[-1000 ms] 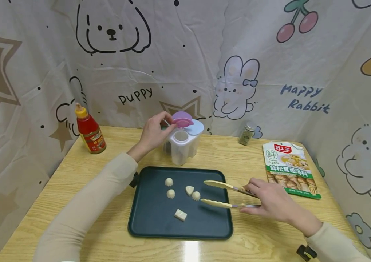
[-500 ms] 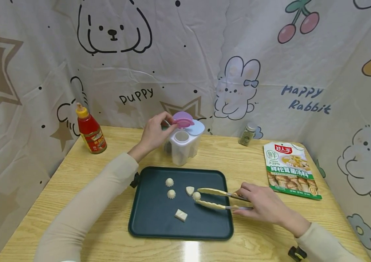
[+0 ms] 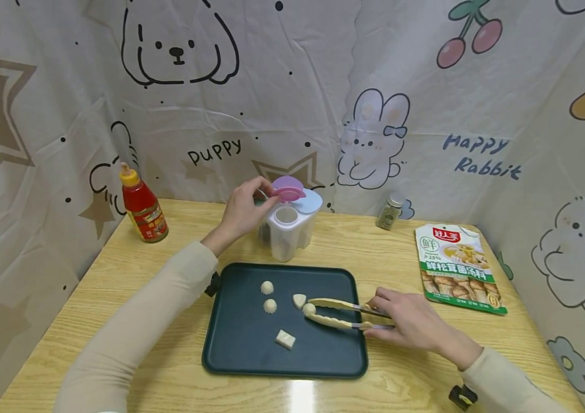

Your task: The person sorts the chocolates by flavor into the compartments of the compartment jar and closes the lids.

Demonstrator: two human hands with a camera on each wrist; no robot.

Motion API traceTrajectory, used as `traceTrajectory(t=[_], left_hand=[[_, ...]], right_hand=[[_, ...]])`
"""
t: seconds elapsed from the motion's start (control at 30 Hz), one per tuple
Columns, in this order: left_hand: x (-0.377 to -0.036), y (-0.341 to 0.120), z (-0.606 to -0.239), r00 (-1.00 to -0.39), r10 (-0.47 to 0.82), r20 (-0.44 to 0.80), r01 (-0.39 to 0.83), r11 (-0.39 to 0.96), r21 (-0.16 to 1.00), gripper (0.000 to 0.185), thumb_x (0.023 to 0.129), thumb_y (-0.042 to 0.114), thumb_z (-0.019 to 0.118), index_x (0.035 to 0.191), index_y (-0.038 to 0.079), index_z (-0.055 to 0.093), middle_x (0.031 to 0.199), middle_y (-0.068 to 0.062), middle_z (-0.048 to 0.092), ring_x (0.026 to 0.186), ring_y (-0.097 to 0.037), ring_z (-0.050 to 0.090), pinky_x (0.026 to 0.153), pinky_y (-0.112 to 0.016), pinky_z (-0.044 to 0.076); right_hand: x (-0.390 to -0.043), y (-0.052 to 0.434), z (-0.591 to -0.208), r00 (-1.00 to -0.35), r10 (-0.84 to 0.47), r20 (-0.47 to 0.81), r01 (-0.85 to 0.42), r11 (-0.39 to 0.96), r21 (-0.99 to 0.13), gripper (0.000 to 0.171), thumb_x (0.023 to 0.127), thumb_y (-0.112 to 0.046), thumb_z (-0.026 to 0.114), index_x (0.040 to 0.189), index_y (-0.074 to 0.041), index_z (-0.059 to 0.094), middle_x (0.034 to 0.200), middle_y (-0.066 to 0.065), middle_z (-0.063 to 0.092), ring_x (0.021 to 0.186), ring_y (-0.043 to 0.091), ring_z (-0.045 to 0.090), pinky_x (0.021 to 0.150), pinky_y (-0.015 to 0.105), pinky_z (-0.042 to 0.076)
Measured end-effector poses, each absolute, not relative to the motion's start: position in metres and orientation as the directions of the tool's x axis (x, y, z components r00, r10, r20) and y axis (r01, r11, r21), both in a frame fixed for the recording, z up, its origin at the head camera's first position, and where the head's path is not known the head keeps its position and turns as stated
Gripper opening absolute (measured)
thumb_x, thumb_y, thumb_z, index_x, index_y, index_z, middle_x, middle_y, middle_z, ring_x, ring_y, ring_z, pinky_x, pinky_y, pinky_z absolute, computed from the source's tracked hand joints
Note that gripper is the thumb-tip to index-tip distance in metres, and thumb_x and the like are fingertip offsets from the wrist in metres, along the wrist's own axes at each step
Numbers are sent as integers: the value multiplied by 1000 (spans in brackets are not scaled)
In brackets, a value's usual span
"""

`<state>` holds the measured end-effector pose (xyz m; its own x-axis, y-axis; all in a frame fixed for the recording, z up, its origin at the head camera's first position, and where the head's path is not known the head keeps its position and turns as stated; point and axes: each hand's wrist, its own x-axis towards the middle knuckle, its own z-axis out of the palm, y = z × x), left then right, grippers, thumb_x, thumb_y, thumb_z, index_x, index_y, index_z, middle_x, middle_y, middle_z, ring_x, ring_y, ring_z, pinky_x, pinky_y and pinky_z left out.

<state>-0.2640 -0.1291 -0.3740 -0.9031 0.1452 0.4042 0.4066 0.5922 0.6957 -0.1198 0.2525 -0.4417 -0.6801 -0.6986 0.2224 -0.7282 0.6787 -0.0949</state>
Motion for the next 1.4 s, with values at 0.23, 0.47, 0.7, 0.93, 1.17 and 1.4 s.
traceTrajectory(t=[0.23,0.47,0.7,0.93,1.17,1.4], left_hand=[[-265,-131,-375,-903,145,403,405,595,694,21,99,21,76,112,7,66,112,-13,72,107,-30,67,98,-45,57],[-265,-132,-375,-905,145,400,404,587,701,21,99,20,75,112,6,66,113,-14,71,108,-32,68,99,-46,57],[-263,-132,-373,-906,145,398,403,583,705,21,99,20,76,111,7,66,111,-14,71,107,-32,67,99,-46,58],[-265,-132,-374,-900,152,408,416,575,704,20,98,19,76,109,6,66,110,-14,72,106,-33,68,98,-47,58],[-265,-131,-375,-894,161,418,429,574,697,19,98,18,76,108,6,66,109,-14,72,106,-31,68,98,-46,58],[-264,-130,-373,-898,163,409,423,574,701,19,99,19,76,109,7,65,109,-14,72,105,-31,68,96,-47,58]], right_hand=[[-117,255,-441,-690,-686,231,-720,683,-123,37,82,-53,87,99,-24,73,81,-13,58,59,-9,31,50,12,26],[-119,257,-431,-657,-682,322,-738,669,-89,38,77,-48,91,99,-23,73,81,-14,57,61,-10,32,52,9,24],[-131,254,-408,-580,-692,429,-780,623,-50,38,87,-57,81,97,-22,72,82,-14,57,61,-10,33,51,8,20],[-151,249,-382,-512,-696,504,-806,592,-1,49,98,-66,62,99,-18,72,83,-10,59,60,-5,38,51,11,26],[-168,242,-362,-508,-689,516,-797,603,20,57,99,-69,57,100,-14,72,85,-5,62,60,2,46,50,17,32],[-189,232,-349,-521,-684,511,-784,620,30,50,95,-64,69,100,-14,72,82,-4,59,59,5,44,50,18,29]])
